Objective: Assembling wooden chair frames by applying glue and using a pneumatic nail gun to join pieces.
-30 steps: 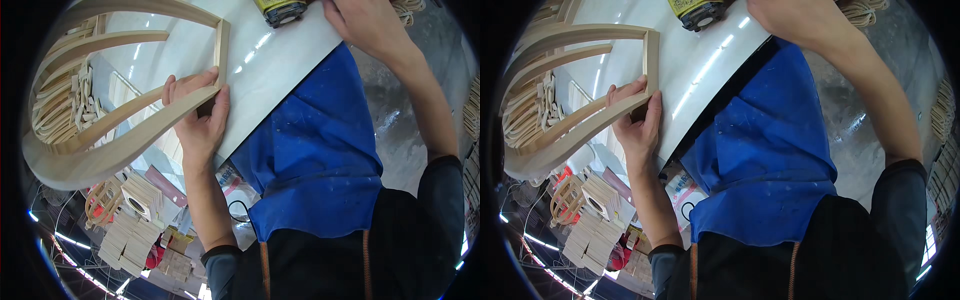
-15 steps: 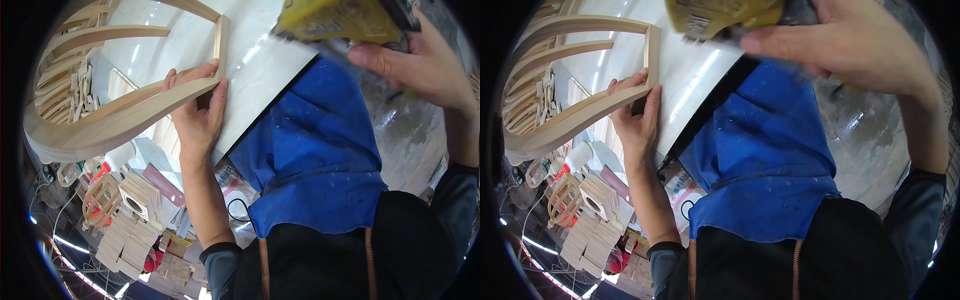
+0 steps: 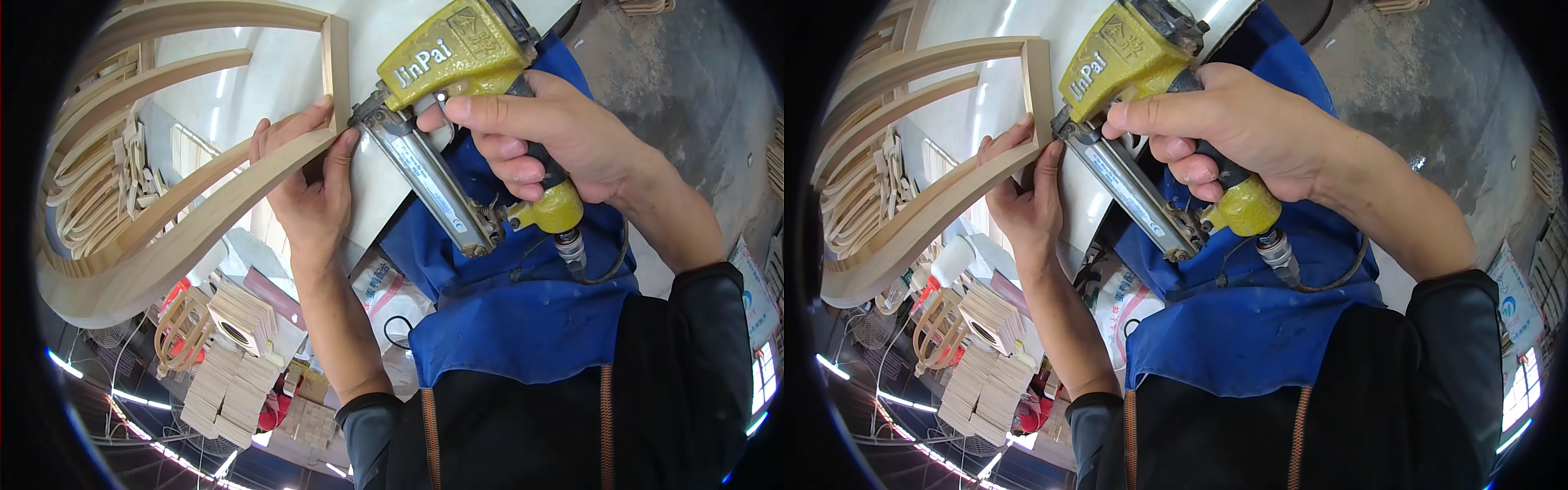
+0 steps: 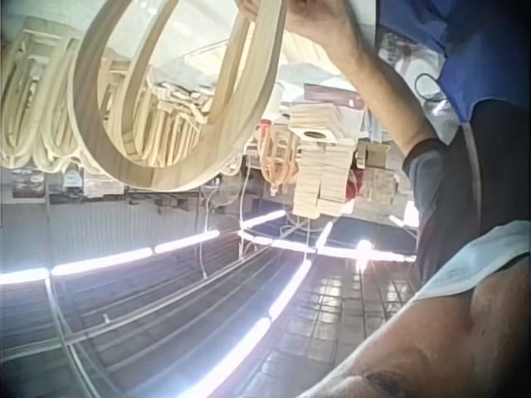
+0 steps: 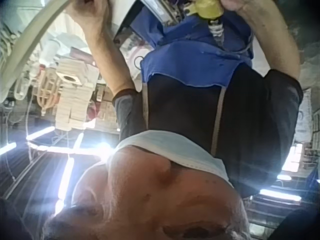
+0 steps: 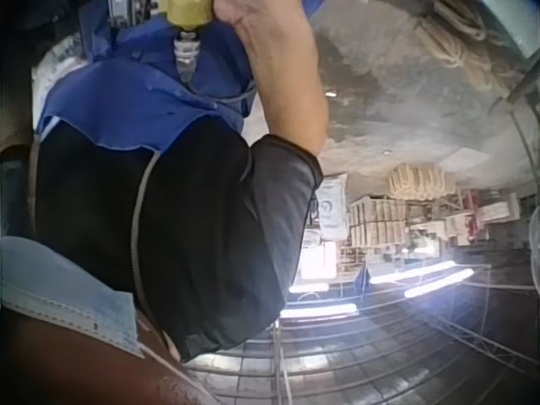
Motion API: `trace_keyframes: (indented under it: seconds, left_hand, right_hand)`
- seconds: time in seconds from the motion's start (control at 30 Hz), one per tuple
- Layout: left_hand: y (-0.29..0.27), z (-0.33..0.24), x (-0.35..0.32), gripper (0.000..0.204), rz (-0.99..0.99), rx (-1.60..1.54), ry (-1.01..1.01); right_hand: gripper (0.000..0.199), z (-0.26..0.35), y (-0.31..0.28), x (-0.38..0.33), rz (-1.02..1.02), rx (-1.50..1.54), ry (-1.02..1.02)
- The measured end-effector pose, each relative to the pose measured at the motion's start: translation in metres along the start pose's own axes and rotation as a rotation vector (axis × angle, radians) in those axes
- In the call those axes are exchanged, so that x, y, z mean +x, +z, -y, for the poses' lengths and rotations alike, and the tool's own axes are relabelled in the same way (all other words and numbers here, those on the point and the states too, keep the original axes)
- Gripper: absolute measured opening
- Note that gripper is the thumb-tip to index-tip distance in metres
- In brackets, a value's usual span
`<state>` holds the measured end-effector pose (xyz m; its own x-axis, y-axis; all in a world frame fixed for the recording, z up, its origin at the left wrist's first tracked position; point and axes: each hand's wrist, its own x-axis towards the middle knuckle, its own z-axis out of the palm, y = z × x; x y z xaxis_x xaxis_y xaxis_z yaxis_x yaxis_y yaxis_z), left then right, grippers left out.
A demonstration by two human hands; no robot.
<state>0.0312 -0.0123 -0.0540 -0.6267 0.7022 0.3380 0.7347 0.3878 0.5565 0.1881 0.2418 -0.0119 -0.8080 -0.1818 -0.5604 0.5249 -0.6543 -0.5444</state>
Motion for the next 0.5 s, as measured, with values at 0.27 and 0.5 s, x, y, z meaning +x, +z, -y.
trace_keyframes:
  seconds: [0.27, 0.5]
  left_hand:
    - [-0.0012, 0.0012, -0.0001, 0.036, 0.012, 0.026, 0.017]
    - [-0.0030, 0.0007, -0.0006, 0.035, 0.036, 0.034, 0.025]
  right_hand:
    - [0.036, 0.0022, -0.0020, 0.0004, 0.000, 0.002, -0.001]
    - [0.035, 0.0008, -0.0016, 0.0027, -0.002, 0.006, 0.015]
